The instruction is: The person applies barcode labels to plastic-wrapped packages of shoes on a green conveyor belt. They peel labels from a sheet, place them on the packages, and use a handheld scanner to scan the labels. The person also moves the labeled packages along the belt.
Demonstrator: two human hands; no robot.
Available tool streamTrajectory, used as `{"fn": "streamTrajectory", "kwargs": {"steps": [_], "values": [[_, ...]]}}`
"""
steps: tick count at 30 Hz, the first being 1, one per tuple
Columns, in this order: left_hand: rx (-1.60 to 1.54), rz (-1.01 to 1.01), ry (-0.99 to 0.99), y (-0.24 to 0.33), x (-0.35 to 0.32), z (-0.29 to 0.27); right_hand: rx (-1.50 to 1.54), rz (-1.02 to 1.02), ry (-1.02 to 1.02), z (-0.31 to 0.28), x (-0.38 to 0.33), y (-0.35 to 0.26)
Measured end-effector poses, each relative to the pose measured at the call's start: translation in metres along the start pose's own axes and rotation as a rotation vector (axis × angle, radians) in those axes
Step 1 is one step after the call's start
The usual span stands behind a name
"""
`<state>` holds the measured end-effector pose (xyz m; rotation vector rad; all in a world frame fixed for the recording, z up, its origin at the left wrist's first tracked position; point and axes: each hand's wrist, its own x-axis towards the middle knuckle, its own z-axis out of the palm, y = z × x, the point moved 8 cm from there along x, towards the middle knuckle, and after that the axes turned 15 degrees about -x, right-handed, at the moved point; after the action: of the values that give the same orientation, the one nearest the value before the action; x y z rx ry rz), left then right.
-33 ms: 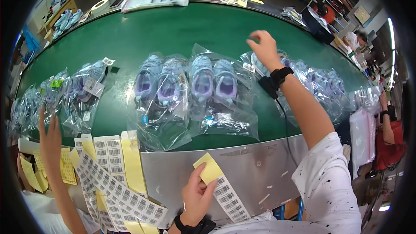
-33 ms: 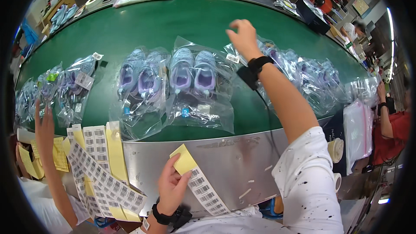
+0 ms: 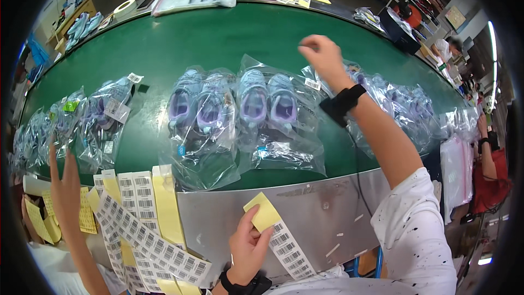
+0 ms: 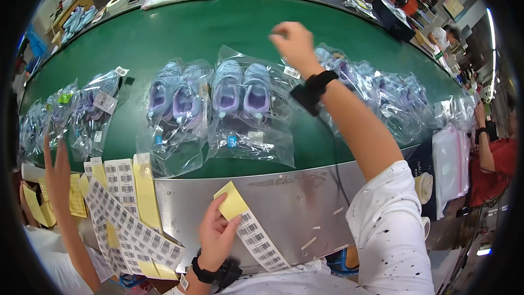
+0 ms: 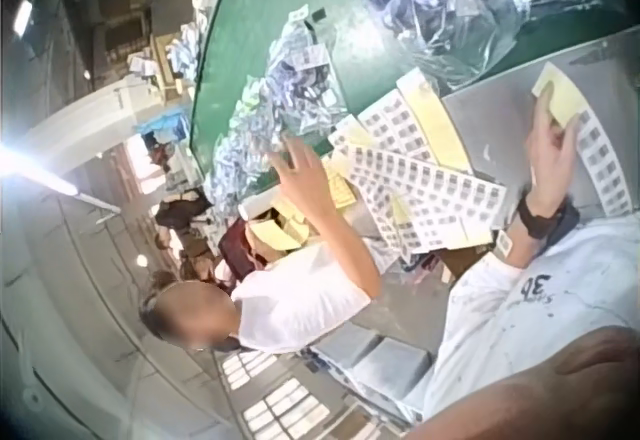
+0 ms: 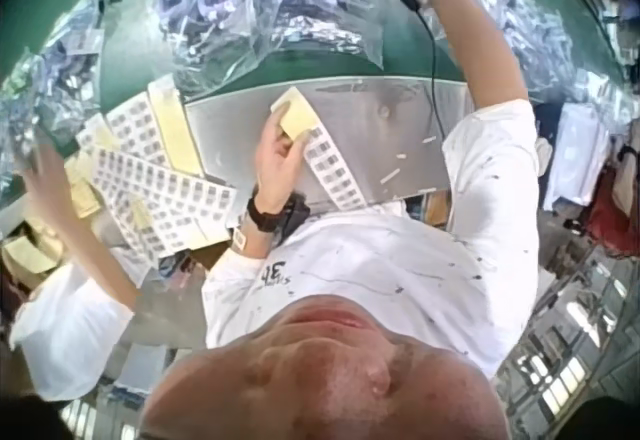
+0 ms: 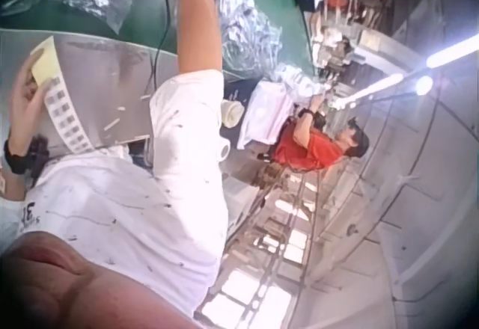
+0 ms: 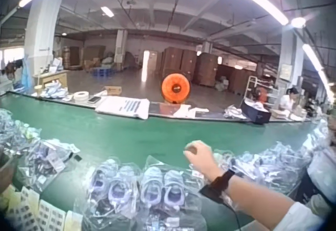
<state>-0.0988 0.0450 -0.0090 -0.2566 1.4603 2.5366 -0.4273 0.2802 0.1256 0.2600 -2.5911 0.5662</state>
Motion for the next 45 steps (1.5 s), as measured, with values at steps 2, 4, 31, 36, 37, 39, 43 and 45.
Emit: {"fn": "streamTrajectory", "kwargs": {"steps": [2,4,31,36,37,39,43,45], "values": [[-0.004,0.002,-0.011,0.000,-0.001,-0.002,0.269,-0.114,-0.278,0.050,-0.022,-0.072],[-0.001,0.012,-0.020,0.000,0.000,0.001,0.035,-0.333,-0.441,0.078,-0.071,-0.152],[-0.082,0.053,0.047,0.014,-0.001,-0.001,0.895,0.677,-0.881,0.210,-0.063,-0.151],[-0.018,0.042,0.025,0.009,0.007,0.005,1.016,0.905,-0.519,0.277,-0.006,-0.146],[-0.025,0.042,0.030,0.009,0.005,0.006,1.072,0.932,-0.539,0.266,-0.005,-0.157],[-0.032,0.037,0.016,0.013,0.004,0.009,0.975,0.941,-0.618,0.276,0.011,-0.154],[-0.075,0.015,0.045,0.012,0.001,0.003,0.897,0.862,-0.596,0.254,0.017,-0.184],[-0.086,-0.010,-0.001,0.012,0.004,0.015,0.749,0.638,-0.698,0.266,0.040,-0.170]]}}
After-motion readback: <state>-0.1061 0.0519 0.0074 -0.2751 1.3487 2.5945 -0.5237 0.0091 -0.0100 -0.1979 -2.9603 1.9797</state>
